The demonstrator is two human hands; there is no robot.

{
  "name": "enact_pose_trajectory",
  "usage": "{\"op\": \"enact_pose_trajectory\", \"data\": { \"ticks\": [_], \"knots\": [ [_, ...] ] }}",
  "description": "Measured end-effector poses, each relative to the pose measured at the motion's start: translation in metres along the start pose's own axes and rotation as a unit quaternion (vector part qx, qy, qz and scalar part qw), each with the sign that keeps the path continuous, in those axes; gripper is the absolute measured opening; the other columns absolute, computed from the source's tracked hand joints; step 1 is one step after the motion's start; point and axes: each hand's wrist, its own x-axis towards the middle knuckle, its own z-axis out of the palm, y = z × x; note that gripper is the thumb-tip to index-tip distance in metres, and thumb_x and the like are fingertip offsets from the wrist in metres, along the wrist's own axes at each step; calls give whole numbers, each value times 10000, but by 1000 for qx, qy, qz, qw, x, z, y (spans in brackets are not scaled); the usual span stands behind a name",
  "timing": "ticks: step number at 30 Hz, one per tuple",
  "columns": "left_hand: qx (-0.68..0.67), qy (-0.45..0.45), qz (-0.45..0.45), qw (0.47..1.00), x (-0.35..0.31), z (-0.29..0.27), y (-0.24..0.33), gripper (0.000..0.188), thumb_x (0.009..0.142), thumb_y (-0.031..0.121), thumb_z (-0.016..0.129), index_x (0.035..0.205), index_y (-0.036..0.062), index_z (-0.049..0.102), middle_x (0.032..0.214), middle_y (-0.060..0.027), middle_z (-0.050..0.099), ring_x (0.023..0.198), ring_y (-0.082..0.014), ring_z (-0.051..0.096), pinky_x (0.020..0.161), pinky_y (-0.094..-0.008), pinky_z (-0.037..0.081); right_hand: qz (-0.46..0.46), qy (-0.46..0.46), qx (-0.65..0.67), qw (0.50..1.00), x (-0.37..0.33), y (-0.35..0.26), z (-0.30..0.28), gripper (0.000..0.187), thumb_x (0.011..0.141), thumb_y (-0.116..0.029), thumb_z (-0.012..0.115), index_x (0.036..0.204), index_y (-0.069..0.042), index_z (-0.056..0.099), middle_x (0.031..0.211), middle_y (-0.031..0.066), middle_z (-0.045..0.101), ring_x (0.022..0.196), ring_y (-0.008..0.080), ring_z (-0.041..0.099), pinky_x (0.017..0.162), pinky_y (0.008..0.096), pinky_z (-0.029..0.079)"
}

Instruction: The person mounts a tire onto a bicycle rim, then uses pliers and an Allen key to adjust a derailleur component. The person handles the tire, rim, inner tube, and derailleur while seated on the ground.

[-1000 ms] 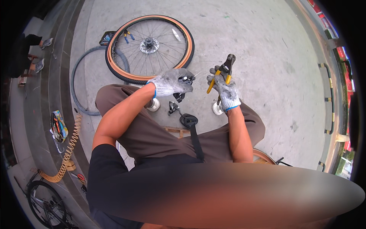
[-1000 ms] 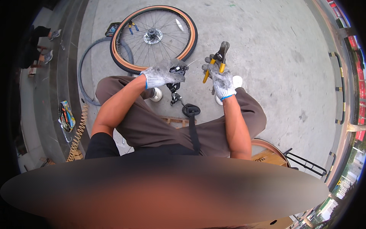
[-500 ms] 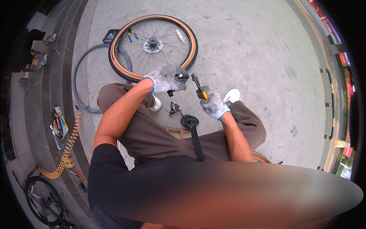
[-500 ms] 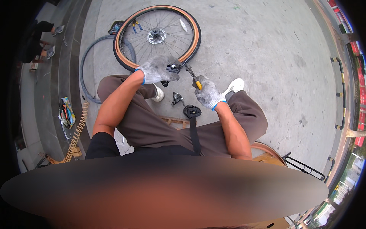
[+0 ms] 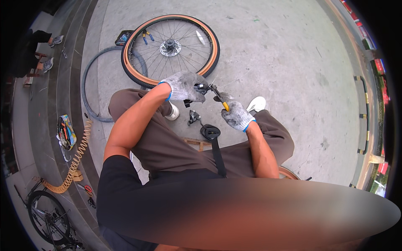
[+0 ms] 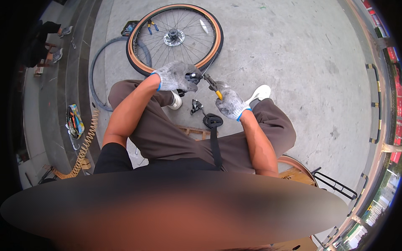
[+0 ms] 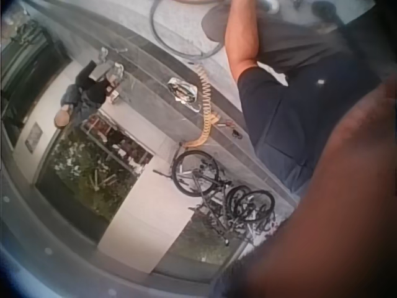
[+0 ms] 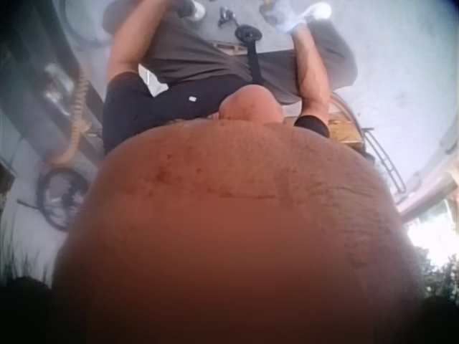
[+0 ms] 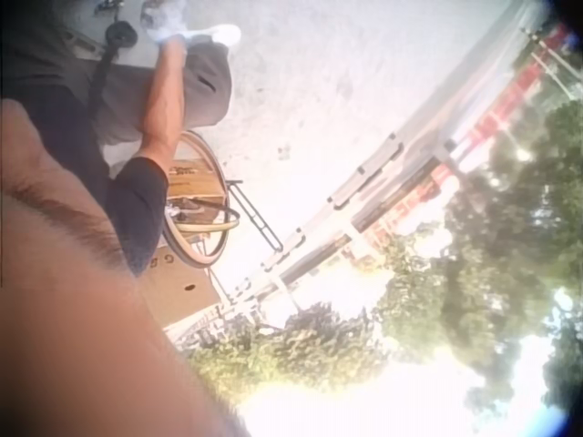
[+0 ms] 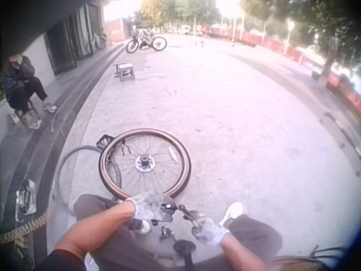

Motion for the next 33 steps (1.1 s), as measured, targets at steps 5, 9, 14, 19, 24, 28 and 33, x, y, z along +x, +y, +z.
{"op": "enact_pose_trajectory", "data": {
  "ticks": [5,9,14,19,24,28,33],
  "knots": [
    [4,-15,0,1000,2,0,-4,577,756,331,855,1239,40,730,1053,-152,780,962,-283,749,886,-371,571,-12,-5,-3,1000,2,10,4,625,812,14,537,1434,-39,571,1503,286,517,1416,435,478,1198,425,372],
    [6,-17,8,1000,0,-1,-4,546,753,353,833,1203,56,743,1093,-139,770,1001,-308,731,892,-392,562,-18,-14,-11,1000,2,14,5,616,819,4,540,1432,-43,574,1507,287,512,1410,440,480,1195,427,374],
    [19,-28,0,999,-1,-1,-2,549,745,308,855,1212,43,744,1083,-144,775,996,-283,740,907,-374,567,-7,-23,-52,998,2,16,7,611,840,-22,552,1449,-69,563,1479,287,531,1333,455,535,1127,438,433],
    [49,-45,6,998,0,0,-4,574,723,297,856,1226,46,741,1116,-167,763,1030,-310,730,924,-385,564,-30,-18,-54,998,3,22,10,613,852,-52,562,1464,-90,542,1438,291,551,1269,465,565,1074,454,465],
    [67,-43,22,997,-2,1,-7,591,714,297,849,1238,47,738,1146,-195,750,1072,-351,716,947,-406,557,-68,-21,-61,996,3,17,9,628,852,-65,573,1477,-79,514,1413,304,555,1248,473,565,1063,472,468],
    [77,-42,25,996,-3,1,-7,614,712,293,845,1264,51,726,1155,-202,746,1087,-365,710,956,-418,554,-3,-64,-63,996,-2,4,2,590,850,-56,589,1434,-11,518,1447,306,529,1306,475,529,1106,467,456],
    [77,-48,6,996,-3,0,-8,654,716,294,844,1313,69,703,1180,-201,741,1113,-368,701,975,-421,548,-48,-30,-64,996,-3,-2,3,556,850,-40,592,1399,23,528,1462,296,521,1328,472,521,1120,459,456]
  ]
}}
